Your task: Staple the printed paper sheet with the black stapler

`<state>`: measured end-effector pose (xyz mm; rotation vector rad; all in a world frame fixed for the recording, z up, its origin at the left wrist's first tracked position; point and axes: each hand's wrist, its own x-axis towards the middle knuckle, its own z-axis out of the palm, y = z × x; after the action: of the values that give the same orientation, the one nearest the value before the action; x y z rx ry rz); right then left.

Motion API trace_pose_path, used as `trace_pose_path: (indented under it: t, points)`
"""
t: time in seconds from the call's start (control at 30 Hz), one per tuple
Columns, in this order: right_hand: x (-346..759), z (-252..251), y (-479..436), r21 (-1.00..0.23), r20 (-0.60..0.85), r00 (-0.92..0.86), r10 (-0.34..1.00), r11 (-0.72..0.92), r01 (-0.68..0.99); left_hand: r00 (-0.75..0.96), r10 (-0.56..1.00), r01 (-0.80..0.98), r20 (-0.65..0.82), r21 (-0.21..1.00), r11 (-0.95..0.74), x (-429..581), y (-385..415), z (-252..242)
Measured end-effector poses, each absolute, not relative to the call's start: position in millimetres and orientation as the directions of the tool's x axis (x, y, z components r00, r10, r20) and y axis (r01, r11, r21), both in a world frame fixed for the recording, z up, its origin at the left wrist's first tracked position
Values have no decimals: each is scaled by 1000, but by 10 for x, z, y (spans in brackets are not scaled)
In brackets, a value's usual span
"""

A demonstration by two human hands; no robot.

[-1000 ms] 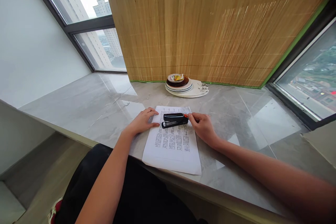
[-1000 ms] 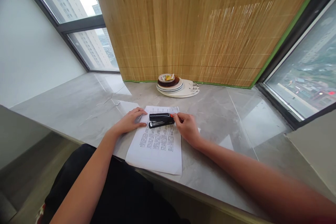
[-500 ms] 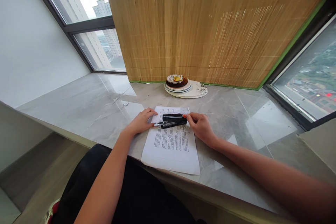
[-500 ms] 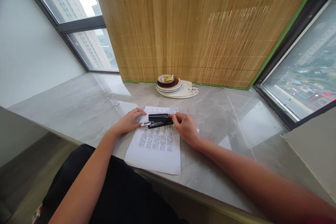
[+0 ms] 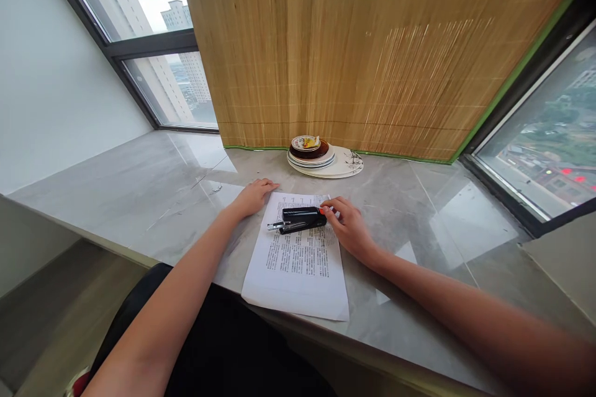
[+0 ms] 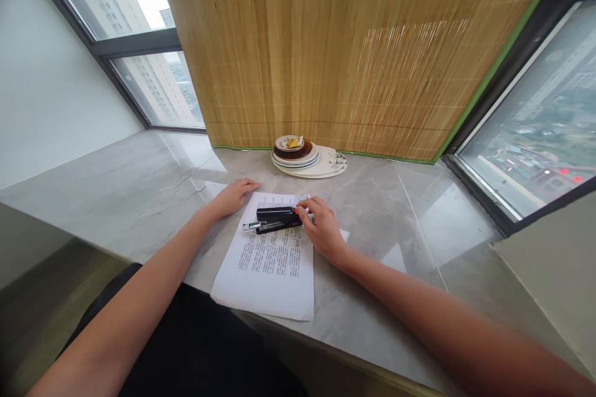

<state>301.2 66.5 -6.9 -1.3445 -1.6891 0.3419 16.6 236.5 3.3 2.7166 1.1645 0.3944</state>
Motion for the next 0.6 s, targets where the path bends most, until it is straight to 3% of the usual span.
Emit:
trace_pose_path:
  t: [0.2, 0.37, 0.6]
  points:
    - [3004, -71, 666, -711, 468, 45, 882, 346, 612, 695, 707, 697, 130, 122, -707, 113, 2303, -32]
    - [3014, -82, 668, -711, 447, 19, 894, 342, 615, 645, 753, 746, 129, 104, -657, -82, 2194, 19]
    - [3021, -115, 681, -720, 433, 20, 901, 332, 609, 148, 987, 989, 60, -4, -148, -785, 2172, 198]
